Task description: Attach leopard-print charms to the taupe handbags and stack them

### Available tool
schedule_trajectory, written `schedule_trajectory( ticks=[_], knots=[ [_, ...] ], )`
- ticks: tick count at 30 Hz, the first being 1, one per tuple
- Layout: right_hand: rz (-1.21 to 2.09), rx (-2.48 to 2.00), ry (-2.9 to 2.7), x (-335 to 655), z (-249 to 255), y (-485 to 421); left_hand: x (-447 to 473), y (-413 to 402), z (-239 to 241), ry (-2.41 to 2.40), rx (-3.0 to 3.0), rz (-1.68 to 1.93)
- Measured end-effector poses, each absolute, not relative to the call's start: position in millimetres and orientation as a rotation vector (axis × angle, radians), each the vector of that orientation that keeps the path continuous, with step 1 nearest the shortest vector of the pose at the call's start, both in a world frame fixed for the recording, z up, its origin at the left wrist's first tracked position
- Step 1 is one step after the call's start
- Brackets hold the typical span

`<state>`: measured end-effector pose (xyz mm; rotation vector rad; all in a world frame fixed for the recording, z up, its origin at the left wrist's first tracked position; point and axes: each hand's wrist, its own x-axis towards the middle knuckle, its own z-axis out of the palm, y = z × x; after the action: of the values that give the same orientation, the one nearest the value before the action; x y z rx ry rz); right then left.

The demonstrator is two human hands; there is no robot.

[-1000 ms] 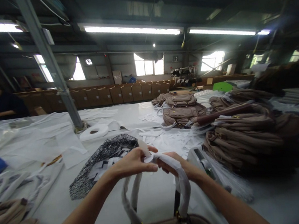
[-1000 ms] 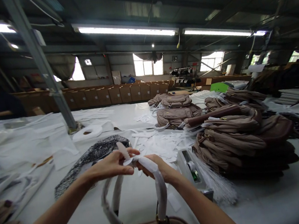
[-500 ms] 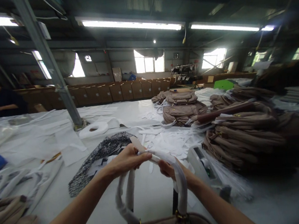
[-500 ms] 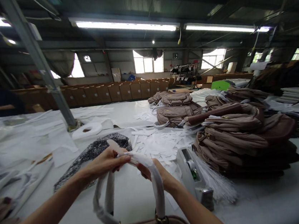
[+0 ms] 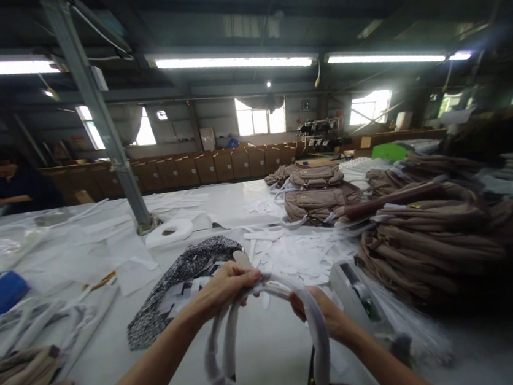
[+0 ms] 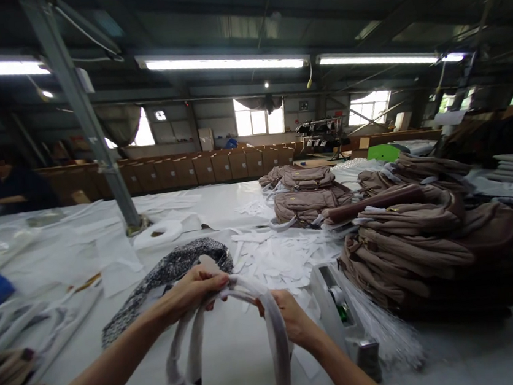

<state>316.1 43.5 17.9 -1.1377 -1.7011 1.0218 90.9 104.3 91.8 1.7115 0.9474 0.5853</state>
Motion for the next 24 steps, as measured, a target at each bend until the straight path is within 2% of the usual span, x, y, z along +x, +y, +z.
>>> schedule_trajectory(
  ticks=[7, 12, 19, 24],
  knots=[
    [0.997, -1.224, -1.612, 316.1, -43.8, 31.9, 77.8, 99.7, 97.7, 0.995, 1.574, 0.745],
    [1.042, -1.266, -1.562, 333.3, -72.4, 17.5, 54.8, 94.9, 83.5, 1.000, 1.513, 0.674],
    [1.125, -1.391, -1.362, 366.0, -77.0, 6.4, 40.2, 76.8, 20.3, 1.175, 1.537, 0.419],
    [1.002, -1.672, -1.253, 395.9, -85.5, -33.2, 46.6, 63.2, -32.7, 1.416, 1.474, 0.300]
  ],
)
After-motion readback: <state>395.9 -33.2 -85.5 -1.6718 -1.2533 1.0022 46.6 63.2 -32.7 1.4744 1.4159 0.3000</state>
